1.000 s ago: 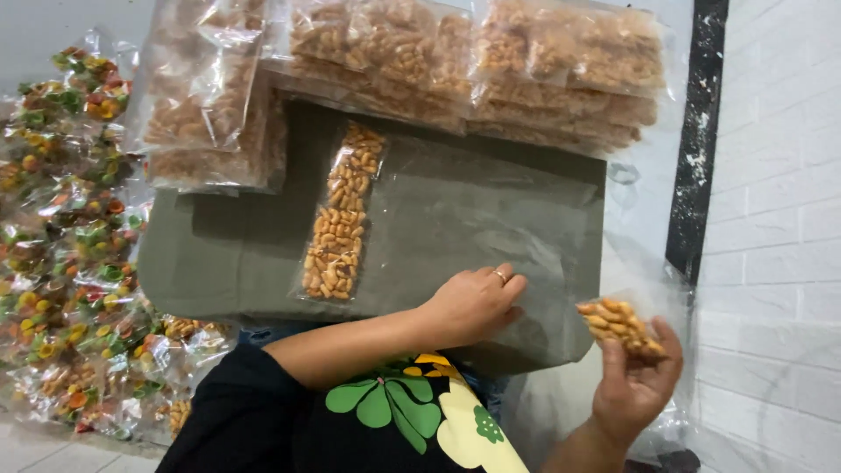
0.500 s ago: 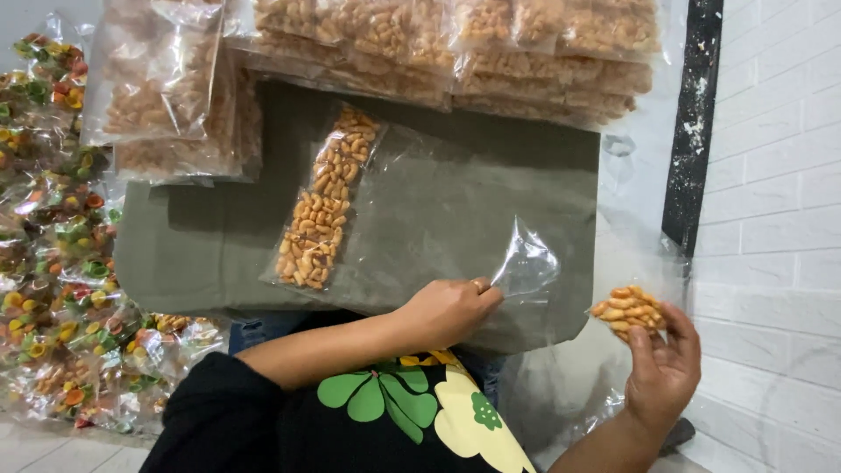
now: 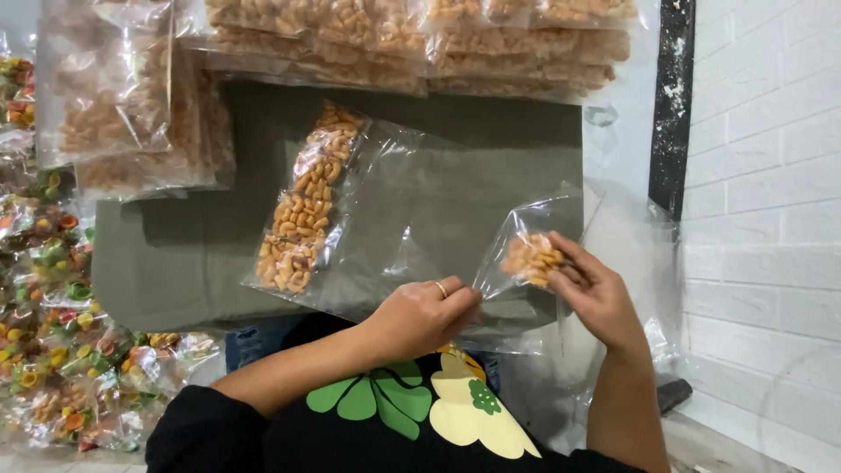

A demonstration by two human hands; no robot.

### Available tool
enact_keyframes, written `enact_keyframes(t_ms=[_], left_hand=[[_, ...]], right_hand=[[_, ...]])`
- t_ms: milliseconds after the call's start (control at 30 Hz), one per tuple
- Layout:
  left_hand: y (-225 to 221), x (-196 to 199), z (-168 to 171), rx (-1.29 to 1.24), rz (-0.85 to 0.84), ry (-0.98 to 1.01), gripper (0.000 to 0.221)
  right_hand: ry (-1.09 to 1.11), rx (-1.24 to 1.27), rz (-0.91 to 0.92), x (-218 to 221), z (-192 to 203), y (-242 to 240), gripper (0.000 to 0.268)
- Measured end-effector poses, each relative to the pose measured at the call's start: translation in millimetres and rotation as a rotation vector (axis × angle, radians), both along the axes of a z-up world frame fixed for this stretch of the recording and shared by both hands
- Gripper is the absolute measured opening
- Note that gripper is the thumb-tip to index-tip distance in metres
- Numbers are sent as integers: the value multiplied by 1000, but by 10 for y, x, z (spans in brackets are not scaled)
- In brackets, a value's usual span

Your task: The person is manually filling small plastic bags with various types of snacks, including colorful round ones and brown elongated ones.

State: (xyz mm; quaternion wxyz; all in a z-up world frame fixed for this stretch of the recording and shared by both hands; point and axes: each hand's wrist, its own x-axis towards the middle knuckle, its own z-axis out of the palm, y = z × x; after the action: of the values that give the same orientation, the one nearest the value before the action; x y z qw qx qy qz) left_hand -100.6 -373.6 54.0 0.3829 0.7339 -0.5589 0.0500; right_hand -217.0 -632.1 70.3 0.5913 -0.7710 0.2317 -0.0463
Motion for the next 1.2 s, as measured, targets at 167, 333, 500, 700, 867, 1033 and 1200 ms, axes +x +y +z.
enact_keyframes(t_ms=[167,333,500,700,867,1033,1200], left_hand=[[0,-44,-87,-45,-2,-23,4],[27,-44,-123,-90,-20,27,8],[-39,-68,-97,-169,24,-49,13],[-100,-26,4,-259,44,-70,9],[-180,-55,-9,-278,73,-116,11],[-166,-59,78,-316,62,-93,11],[17,39,135,-216,-69,120,24]], right_hand=[[125,-404,294,174,60,49,62],[70,-976,608,188,61,-36,43],[-382,-988,912,527,-155,33,49],[-415,-1091,1027,1245,-234,422,61],[-553,-1177,954,1665,-679,646,65],[-352,-1172,1028,1895,-557,753,65],[-317,-1008,992,1856,-332,889,62]])
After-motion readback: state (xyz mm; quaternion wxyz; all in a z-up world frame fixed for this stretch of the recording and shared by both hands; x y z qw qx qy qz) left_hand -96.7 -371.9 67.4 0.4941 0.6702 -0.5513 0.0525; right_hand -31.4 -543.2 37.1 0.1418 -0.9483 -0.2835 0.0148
